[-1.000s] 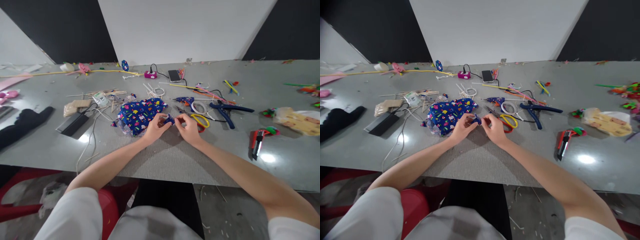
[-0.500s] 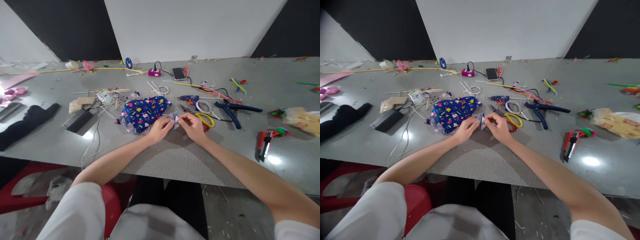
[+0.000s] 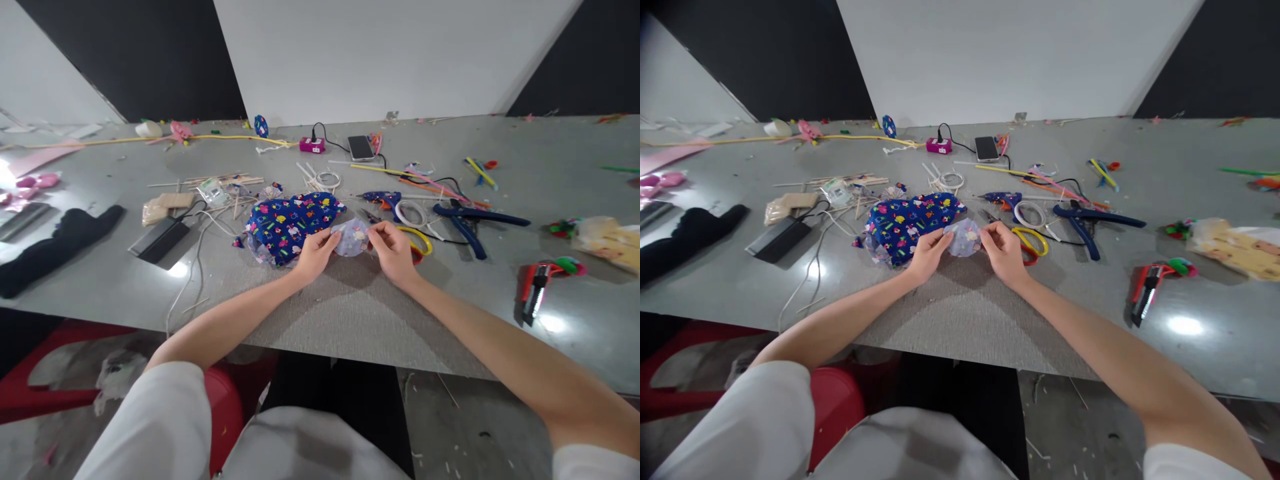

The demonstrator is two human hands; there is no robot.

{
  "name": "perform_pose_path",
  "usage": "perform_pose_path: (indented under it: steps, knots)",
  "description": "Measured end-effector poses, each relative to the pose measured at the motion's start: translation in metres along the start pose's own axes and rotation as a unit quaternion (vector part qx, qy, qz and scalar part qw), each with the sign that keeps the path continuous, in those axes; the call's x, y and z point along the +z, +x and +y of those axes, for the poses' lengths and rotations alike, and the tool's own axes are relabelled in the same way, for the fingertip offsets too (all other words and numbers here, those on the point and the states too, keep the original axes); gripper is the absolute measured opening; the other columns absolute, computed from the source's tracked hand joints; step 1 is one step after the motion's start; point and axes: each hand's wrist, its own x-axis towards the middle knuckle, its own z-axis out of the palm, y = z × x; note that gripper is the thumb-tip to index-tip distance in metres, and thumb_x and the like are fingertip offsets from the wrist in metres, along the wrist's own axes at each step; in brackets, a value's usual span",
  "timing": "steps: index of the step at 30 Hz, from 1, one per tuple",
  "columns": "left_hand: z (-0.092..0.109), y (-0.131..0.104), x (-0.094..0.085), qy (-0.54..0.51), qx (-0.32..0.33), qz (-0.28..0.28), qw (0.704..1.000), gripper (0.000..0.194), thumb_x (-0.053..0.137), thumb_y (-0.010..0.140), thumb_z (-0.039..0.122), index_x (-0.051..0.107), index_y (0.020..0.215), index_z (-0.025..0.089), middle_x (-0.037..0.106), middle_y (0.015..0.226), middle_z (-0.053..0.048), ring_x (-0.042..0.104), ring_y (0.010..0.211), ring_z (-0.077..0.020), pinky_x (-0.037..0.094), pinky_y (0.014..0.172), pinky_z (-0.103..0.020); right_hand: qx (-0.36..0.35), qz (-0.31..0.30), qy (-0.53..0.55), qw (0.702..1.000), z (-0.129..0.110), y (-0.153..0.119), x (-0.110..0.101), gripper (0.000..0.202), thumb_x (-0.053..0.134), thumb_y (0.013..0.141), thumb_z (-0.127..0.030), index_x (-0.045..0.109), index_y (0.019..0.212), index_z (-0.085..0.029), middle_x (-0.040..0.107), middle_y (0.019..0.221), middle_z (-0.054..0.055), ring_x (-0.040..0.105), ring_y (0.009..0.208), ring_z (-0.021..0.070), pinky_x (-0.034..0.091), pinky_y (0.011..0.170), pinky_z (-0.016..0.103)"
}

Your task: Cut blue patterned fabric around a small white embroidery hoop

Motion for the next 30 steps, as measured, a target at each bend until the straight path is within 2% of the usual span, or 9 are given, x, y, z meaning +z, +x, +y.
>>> perform_pose_path:
  steps: [17, 21, 23, 27, 30]
  knots:
    - [0.002, 0.003, 0.000, -0.055, -0.004, -0.011, 0.998, 0.061, 0.071, 0.086, 0.075, 0.053, 0.069, 0.019, 0.034, 0.065, 0.003, 0.026, 0.061, -0.0112, 0.023, 0.055, -0.027, 0.010, -0.020, -0.019, 1.000, -0.002, -0.002, 0.000, 0.035, 0.068, 0.096, -0.057, 0.063, 0.086, -0.024, 0.064, 0.072, 0.001, 0.061, 0.065, 0.0169, 0.052, 0.065, 0.032]
    - [0.003, 0.002, -0.001, -0.062, -0.001, -0.003, 0.998, 0.061, 0.072, 0.087, 0.072, 0.051, 0.067, 0.019, 0.034, 0.065, 0.003, 0.028, 0.061, -0.0109, 0.026, 0.055, -0.026, 0.011, -0.025, -0.024, 0.999, -0.002, -0.002, -0.001, 0.034, 0.067, 0.097, -0.056, 0.062, 0.085, -0.024, 0.064, 0.072, 0.000, 0.061, 0.066, 0.0169, 0.051, 0.065, 0.032]
    - [0.002, 0.002, -0.001, -0.075, -0.014, -0.010, 0.997, 0.059, 0.072, 0.087, 0.071, 0.053, 0.069, 0.018, 0.038, 0.066, 0.003, 0.033, 0.062, -0.0108, 0.031, 0.056, -0.025, 0.011, -0.028, -0.026, 0.999, -0.001, -0.002, -0.001, 0.035, 0.067, 0.097, -0.056, 0.061, 0.084, -0.024, 0.064, 0.073, 0.000, 0.060, 0.066, 0.0170, 0.050, 0.064, 0.032]
    - [-0.004, 0.003, -0.001, -0.074, -0.072, -0.082, 0.991, 0.051, 0.074, 0.086, 0.067, 0.065, 0.083, 0.017, 0.057, 0.076, -0.001, 0.050, 0.069, -0.0130, 0.045, 0.063, -0.025, 0.004, -0.038, -0.035, 0.999, 0.000, -0.003, -0.002, 0.035, 0.067, 0.097, -0.057, 0.061, 0.084, -0.024, 0.063, 0.073, 0.000, 0.060, 0.066, 0.0177, 0.048, 0.063, 0.032]
    - [-0.009, 0.004, 0.000, -0.033, -0.068, -0.073, 0.994, 0.048, 0.073, 0.087, 0.062, 0.068, 0.081, 0.015, 0.061, 0.075, -0.002, 0.052, 0.068, -0.0124, 0.047, 0.065, -0.025, 0.005, -0.045, -0.035, 0.998, 0.000, -0.003, -0.001, 0.036, 0.066, 0.096, -0.058, 0.061, 0.086, -0.025, 0.064, 0.075, 0.001, 0.060, 0.066, 0.0182, 0.050, 0.064, 0.033]
